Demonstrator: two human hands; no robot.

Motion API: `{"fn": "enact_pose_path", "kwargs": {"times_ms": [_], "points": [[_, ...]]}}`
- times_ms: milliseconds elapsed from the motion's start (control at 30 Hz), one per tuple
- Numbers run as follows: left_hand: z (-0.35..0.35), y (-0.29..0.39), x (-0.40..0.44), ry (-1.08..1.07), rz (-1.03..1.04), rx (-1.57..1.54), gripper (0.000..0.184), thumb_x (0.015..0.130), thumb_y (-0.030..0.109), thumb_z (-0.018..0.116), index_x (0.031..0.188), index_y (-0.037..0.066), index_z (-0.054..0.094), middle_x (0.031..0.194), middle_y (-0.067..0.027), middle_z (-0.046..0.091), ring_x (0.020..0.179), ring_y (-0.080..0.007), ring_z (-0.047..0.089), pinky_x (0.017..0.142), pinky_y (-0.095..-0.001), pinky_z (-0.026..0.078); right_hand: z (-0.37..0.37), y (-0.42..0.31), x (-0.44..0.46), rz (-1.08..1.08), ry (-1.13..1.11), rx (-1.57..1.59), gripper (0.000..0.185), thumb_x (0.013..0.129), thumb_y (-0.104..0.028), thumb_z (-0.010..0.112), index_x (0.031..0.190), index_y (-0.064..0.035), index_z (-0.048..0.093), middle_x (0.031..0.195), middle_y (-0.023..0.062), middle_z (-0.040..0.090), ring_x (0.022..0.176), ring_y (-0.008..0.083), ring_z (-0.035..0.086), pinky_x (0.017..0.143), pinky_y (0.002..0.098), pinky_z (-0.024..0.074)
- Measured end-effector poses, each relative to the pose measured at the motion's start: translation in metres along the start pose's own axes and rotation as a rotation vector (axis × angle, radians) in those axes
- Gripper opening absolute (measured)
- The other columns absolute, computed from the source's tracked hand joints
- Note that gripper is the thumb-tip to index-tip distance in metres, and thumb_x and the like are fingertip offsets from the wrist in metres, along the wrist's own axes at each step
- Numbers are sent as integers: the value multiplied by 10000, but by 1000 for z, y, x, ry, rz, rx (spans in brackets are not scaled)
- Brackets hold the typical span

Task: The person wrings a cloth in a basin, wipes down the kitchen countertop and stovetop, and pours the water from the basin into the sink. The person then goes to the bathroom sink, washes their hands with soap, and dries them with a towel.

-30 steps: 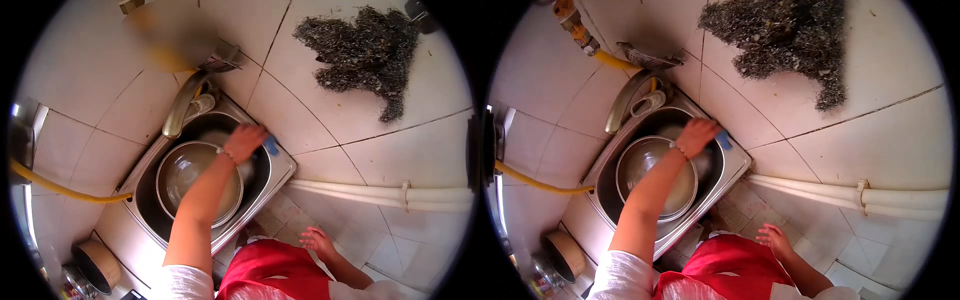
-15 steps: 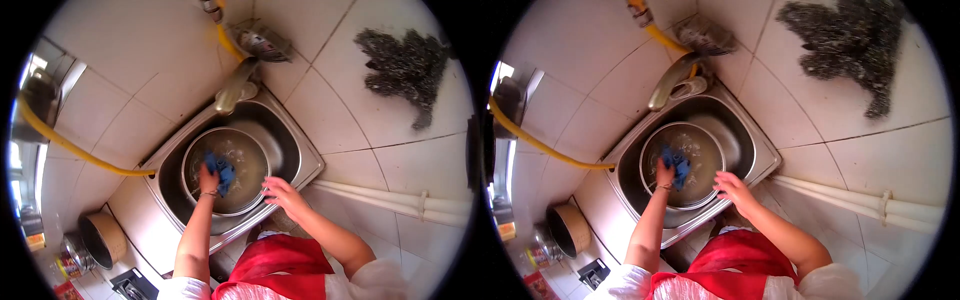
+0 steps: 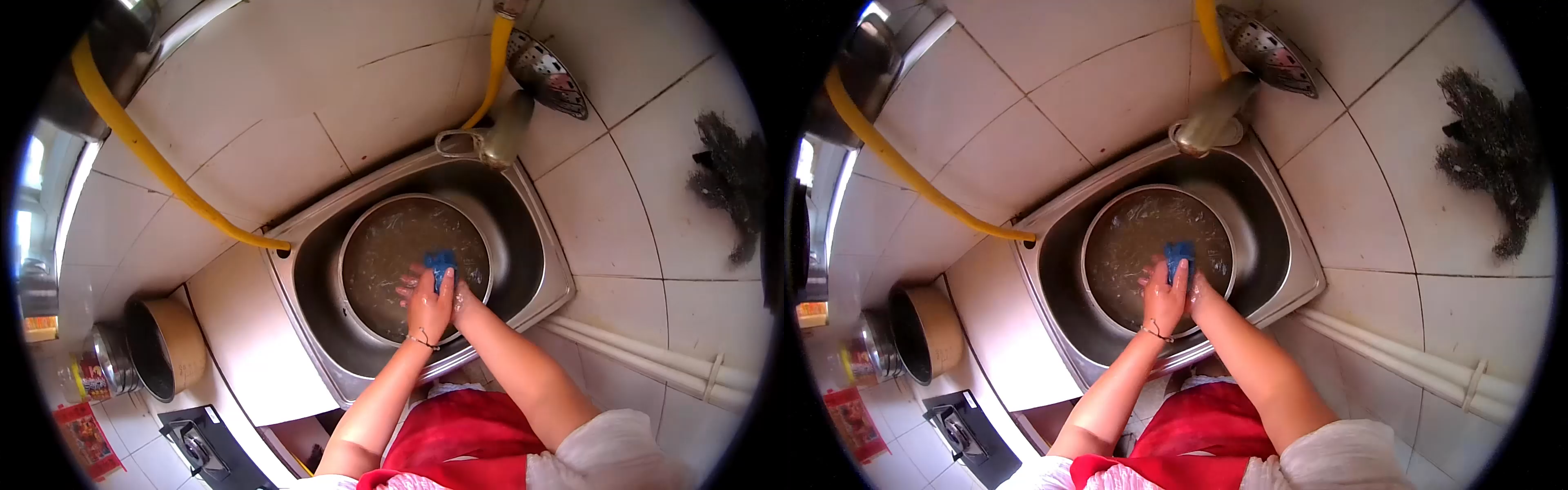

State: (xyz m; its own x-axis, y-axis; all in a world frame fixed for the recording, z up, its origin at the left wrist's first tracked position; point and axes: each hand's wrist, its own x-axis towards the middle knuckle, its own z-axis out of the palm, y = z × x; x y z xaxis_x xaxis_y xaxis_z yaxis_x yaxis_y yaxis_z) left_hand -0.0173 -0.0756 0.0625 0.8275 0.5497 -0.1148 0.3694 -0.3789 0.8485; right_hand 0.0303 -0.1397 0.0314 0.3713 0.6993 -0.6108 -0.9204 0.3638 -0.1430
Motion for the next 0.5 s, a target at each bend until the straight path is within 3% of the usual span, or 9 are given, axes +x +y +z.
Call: {"fn": "enact_pose_path", "kwargs": {"times_ms": [33,67,100,200,300,333,433,467,500], "points": [[7,-9,5,34,28,48,342,911,342,547,947,2,565,859,-286,592,815,-473,572,691,-485,459,11,-4,0,27,56,30,352,938,-387,454,983,-74,609,988,151,637,950,320,610,878,466,477],[-8,-1,18,-23,37,141,328,920,321,524,969,-3,547,857,-292,586,818,-481,569,697,-522,445,-59,12,42,-98,41,63,392,940,-388,485,1109,-44,565,1102,171,598,1061,389,556,936,526,421],[-21,2,32,-146,-111,55,323,933,354,472,979,41,532,993,-280,576,938,-475,546,810,-518,446,-49,6,27,-90,45,53,392,940,-388,485,1109,-44,565,1102,171,598,1061,389,556,936,526,421],[-19,-75,62,-87,-24,166,279,940,304,453,1032,50,524,1076,-264,559,996,-459,530,812,-526,441,13,-20,-34,-57,361,-61,594,912,-472,516,1312,-57,378,1304,133,473,1207,365,450,964,549,361],[-25,-100,71,41,-184,311,290,935,252,447,1131,47,505,1156,-258,532,1044,-439,525,867,-496,434,-5,-21,-47,-120,438,-149,602,916,-472,507,1356,-99,332,1359,138,412,1244,363,408,993,575,322],[-22,-102,72,103,-268,335,307,932,238,446,1165,45,499,1184,-255,523,1063,-434,521,892,-483,429,-6,-17,-43,-148,558,-85,539,934,-418,508,1347,-108,354,1398,127,359,1294,387,342,985,607,321],[24,-112,66,175,-173,11,337,918,230,486,1200,51,525,1253,-249,506,1130,-394,512,953,-432,407,-16,-4,-22,-152,554,-169,580,921,-454,515,1370,-139,326,1411,98,355,1286,369,348,982,604,311],[34,-105,56,33,-243,-80,360,903,244,529,1193,31,530,1207,-231,550,1107,-375,539,948,-405,408,-21,-4,-8,-64,500,-83,432,929,-405,522,1249,-120,468,1246,103,525,1175,355,468,974,584,356],[30,-76,46,-40,-241,-164,366,895,257,550,1179,26,540,1163,-221,580,1080,-366,559,937,-390,414,-24,-7,4,-66,499,-79,432,929,-405,522,1249,-120,468,1246,103,525,1175,355,468,974,584,356]]}}
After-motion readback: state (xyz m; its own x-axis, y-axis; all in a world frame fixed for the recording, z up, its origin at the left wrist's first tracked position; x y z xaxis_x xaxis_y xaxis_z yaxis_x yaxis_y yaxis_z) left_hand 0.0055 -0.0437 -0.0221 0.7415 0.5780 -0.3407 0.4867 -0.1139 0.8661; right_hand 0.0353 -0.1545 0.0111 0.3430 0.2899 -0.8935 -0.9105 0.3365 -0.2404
